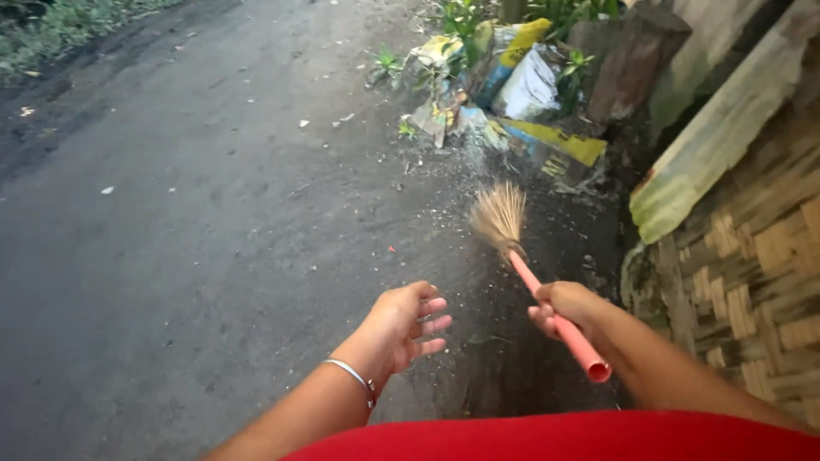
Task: Sweep dry leaves and debris into a pile on a dirt ground using a small broom.
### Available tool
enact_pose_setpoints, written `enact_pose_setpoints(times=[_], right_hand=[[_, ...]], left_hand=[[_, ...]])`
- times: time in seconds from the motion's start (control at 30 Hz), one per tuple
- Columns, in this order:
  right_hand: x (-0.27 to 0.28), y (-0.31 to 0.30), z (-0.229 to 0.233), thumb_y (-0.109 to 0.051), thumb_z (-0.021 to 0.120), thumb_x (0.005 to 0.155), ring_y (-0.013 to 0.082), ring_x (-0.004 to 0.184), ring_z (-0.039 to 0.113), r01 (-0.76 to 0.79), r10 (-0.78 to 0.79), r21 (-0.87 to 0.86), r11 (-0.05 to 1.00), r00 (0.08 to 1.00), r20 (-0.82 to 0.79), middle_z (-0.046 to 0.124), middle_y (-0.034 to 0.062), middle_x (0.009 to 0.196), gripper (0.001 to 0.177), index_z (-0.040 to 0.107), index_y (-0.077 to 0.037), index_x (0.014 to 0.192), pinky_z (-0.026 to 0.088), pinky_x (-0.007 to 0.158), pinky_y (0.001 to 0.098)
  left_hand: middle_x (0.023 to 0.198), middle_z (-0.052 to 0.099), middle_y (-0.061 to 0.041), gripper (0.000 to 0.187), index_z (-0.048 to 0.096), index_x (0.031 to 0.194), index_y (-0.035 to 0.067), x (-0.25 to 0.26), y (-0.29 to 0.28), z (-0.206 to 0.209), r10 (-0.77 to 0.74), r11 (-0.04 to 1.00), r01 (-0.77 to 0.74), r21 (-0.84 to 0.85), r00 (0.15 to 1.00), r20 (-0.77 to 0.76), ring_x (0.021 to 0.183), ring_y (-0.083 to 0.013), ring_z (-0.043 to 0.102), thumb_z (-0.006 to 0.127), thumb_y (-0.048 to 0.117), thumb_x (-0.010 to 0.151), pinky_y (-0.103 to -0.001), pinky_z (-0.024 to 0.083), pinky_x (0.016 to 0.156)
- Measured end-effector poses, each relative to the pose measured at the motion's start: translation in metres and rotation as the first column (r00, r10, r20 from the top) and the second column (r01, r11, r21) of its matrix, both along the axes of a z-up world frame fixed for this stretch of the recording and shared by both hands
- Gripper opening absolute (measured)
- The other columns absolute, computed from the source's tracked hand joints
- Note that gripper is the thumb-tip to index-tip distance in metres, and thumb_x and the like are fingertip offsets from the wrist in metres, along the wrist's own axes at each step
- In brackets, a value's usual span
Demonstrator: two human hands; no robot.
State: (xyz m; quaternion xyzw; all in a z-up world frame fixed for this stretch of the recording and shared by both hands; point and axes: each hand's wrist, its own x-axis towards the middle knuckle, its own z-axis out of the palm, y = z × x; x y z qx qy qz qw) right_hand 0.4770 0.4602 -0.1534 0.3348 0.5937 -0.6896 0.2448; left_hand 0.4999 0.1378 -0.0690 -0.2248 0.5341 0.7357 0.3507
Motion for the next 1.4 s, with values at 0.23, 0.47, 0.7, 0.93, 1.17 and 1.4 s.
enact_pose_setpoints(times=[0.23, 0.47, 0.7, 0.93, 1.17, 1.4], right_hand=[[0.025, -0.028, 0.030, 0.006, 0.049, 0.089, 0.0092, 0.051, 0.049, -0.081, 0.084, -0.129, 0.988, 0.996, 0.019, 0.057, 0.0077, 0.072, 0.011, 0.051, 0.012, 0.099, 0.038, 0.038, 0.0228], [0.051, 0.039, 0.020, -0.009, 0.053, 0.098, 0.0057, 0.044, 0.044, -0.052, 0.204, -0.446, 0.894, 0.932, 0.300, 0.050, -0.0002, 0.068, 0.019, 0.049, 0.007, 0.108, 0.036, 0.031, 0.0175], [0.036, 0.168, 0.034, -0.001, 0.050, 0.097, 0.0080, 0.044, 0.044, 0.097, -0.097, 0.013, 0.995, 0.969, 0.229, 0.052, 0.0014, 0.070, 0.027, 0.049, 0.014, 0.118, 0.035, 0.032, 0.0191], [0.054, 0.104, 0.024, -0.013, 0.056, 0.098, 0.0133, 0.043, 0.047, -0.247, 0.212, 0.333, 0.910, 0.968, 0.138, 0.054, 0.0059, 0.068, 0.018, 0.061, 0.004, 0.104, 0.041, 0.036, 0.0275], [0.092, 0.085, 0.012, -0.005, 0.052, 0.095, 0.0086, 0.045, 0.045, -0.054, 0.101, -0.250, 0.967, 0.978, 0.180, 0.052, 0.0048, 0.069, 0.008, 0.052, 0.003, 0.096, 0.037, 0.035, 0.0217], [0.056, 0.155, 0.024, -0.003, 0.052, 0.098, 0.0090, 0.045, 0.042, 0.106, -0.137, 0.163, 0.981, 0.972, 0.193, 0.053, 0.0037, 0.068, 0.019, 0.057, 0.014, 0.103, 0.033, 0.034, 0.0211]], left_hand=[[0.117, 0.064, -0.005, 0.034, 0.059, 0.125, 0.010, 0.002, 0.025, -0.011, 0.076, 0.997, -0.075, -0.019, 0.996, 0.044, 0.109, -0.0251, 0.063, 0.056, 0.028, 0.096, -0.050, 0.053, 0.093], [0.112, 0.065, -0.004, 0.031, 0.059, 0.122, 0.012, 0.010, 0.067, -0.009, 0.034, 0.999, -0.034, -0.006, 0.996, 0.082, 0.108, -0.0241, 0.064, 0.056, 0.028, 0.095, -0.050, 0.052, 0.093], [0.113, 0.064, -0.005, 0.031, 0.058, 0.122, 0.011, 0.014, 0.069, -0.022, 0.060, 0.998, -0.061, 0.006, 0.993, 0.099, 0.105, -0.0243, 0.064, 0.056, 0.026, 0.095, -0.048, 0.052, 0.088], [0.112, 0.064, -0.006, 0.031, 0.059, 0.121, 0.009, 0.015, 0.089, -0.016, 0.059, 0.998, -0.059, -0.001, 0.994, 0.092, 0.102, -0.0244, 0.063, 0.057, 0.024, 0.095, -0.047, 0.053, 0.086], [0.112, 0.065, -0.004, 0.030, 0.059, 0.121, 0.011, 0.014, 0.116, -0.009, -0.007, 0.999, 0.003, 0.050, 0.996, 0.089, 0.103, -0.0234, 0.065, 0.054, 0.025, 0.095, -0.046, 0.052, 0.089], [0.110, 0.062, -0.004, 0.028, 0.060, 0.118, 0.011, 0.018, 0.101, 0.000, -0.029, 0.999, 0.027, 0.023, 0.997, 0.065, 0.104, -0.0244, 0.063, 0.056, 0.025, 0.094, -0.047, 0.053, 0.088]])
